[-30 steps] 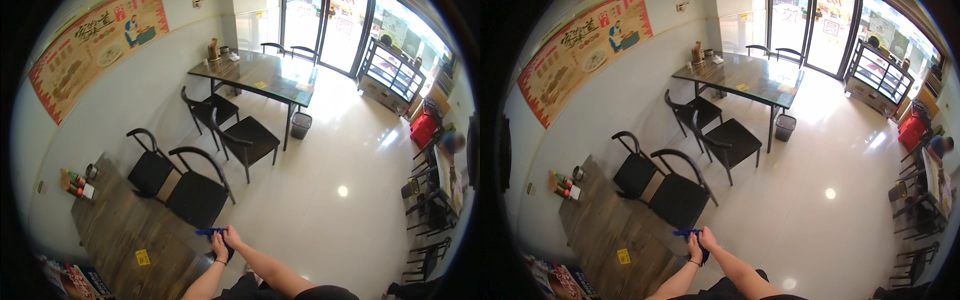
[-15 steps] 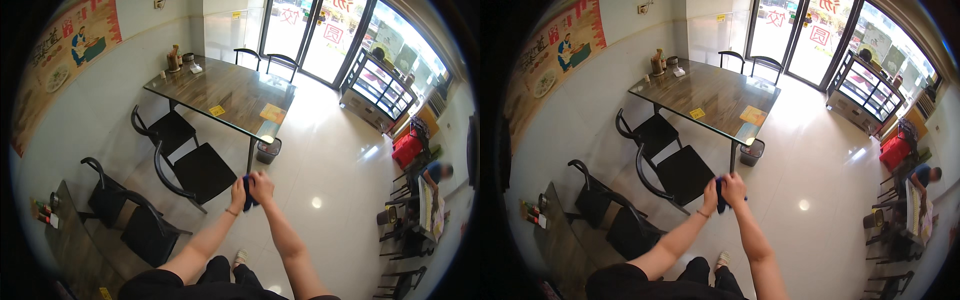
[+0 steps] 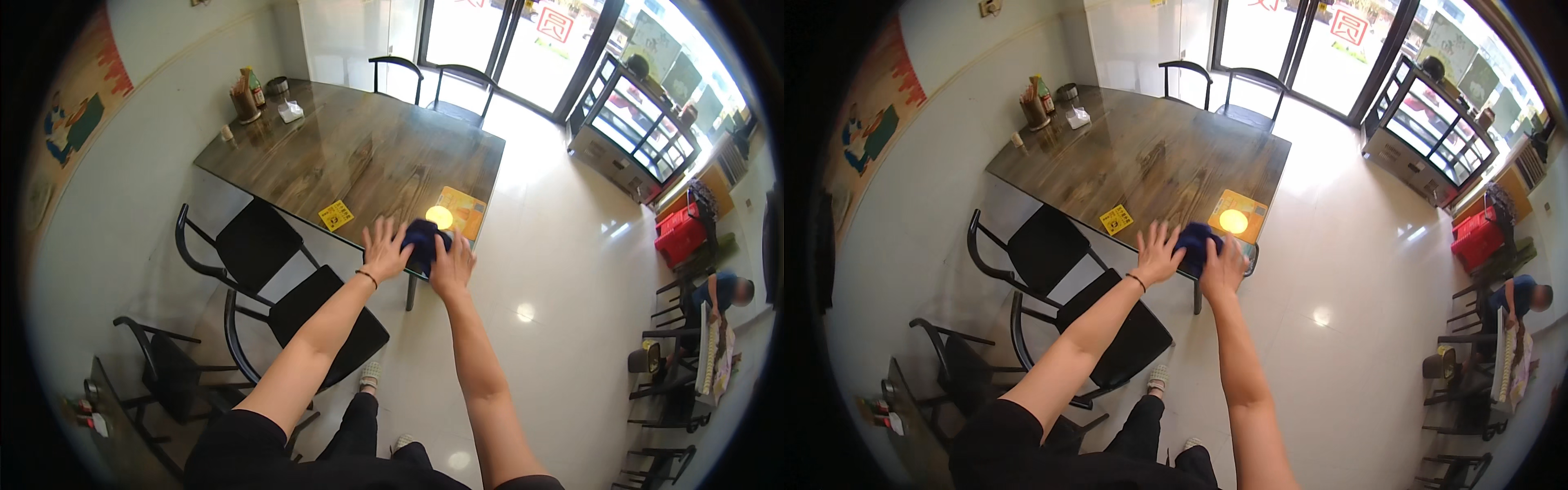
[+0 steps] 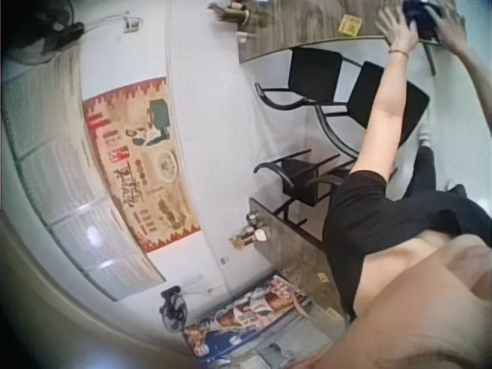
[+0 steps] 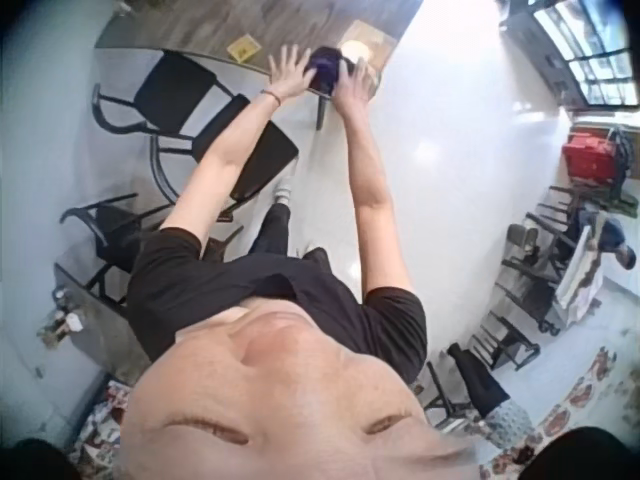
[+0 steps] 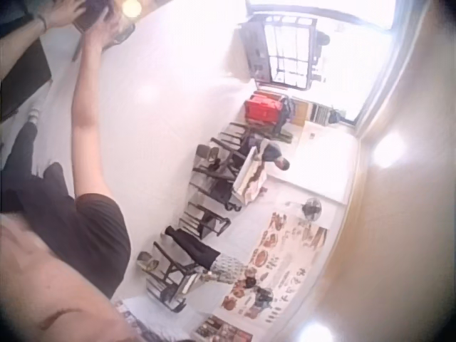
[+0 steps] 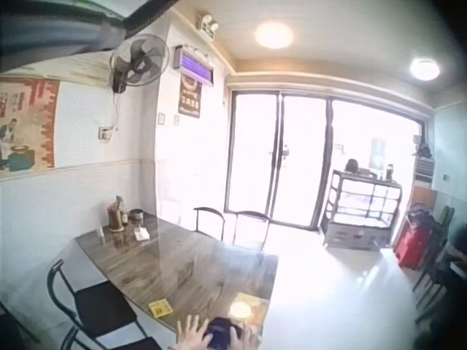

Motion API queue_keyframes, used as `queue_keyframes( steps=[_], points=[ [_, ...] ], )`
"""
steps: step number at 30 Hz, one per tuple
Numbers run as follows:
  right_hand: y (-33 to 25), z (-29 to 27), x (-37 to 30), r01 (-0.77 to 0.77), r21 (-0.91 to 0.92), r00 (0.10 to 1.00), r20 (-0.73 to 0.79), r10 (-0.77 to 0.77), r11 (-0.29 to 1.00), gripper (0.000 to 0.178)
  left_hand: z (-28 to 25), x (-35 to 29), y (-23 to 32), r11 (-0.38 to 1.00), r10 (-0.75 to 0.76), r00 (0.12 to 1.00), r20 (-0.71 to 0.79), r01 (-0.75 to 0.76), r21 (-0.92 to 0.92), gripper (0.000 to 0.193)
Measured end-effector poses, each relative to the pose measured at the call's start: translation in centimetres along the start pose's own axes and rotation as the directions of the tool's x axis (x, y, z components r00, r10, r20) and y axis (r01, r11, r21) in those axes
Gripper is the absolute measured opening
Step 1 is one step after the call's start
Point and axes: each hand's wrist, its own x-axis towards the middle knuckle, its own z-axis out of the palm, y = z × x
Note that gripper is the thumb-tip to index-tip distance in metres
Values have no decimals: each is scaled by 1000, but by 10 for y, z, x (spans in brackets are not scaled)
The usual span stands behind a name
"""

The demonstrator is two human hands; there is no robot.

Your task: The person moves from the kitchen to the dining area and wipes down multiple wooden tables using a blue cloth. They systematically clean the surfaces, moving around condiments and napkin holders to reach all areas of the tables.

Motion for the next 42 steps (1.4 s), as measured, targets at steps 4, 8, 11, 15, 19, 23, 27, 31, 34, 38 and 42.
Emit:
queue_keyframes(
  steps=[4,8,11,15,19,23,27,31,34,38,42],
  points=[
    [8,64,-28,-97,95,989,123,85,991,38,72,-10,-31,990,109,994,29,-106,-93,47],
    [18,115,-18,-118,297,986,147,76,948,28,89,12,-26,914,348,928,130,-306,-265,46],
    [3,132,7,-118,83,959,270,91,990,43,81,44,-58,948,303,932,200,-274,-160,46],
    [-35,175,52,-3,25,928,372,-7,1000,57,89,80,-122,969,232,967,107,-239,57,51],
    [-80,199,85,118,289,954,231,-189,950,48,52,74,-190,976,217,974,72,-218,8,47],
    [-97,203,87,65,522,990,71,-119,850,16,37,61,-206,927,375,926,32,-375,-3,35],
    [-96,149,124,-48,708,999,25,42,705,7,-8,81,-178,890,321,936,-145,-350,-292,33],
    [-76,110,120,59,652,959,173,-224,756,10,8,74,-165,730,370,929,-28,-309,-609,32],
    [-61,137,95,75,523,898,335,-286,849,12,49,58,-157,806,311,941,135,-185,-562,33],
    [-59,161,85,-86,364,930,362,-56,927,19,78,61,-129,953,226,971,78,-204,-225,47],
    [-84,185,104,-66,365,962,271,-39,929,26,82,80,-173,963,258,965,41,-254,-91,49]
  ],
)
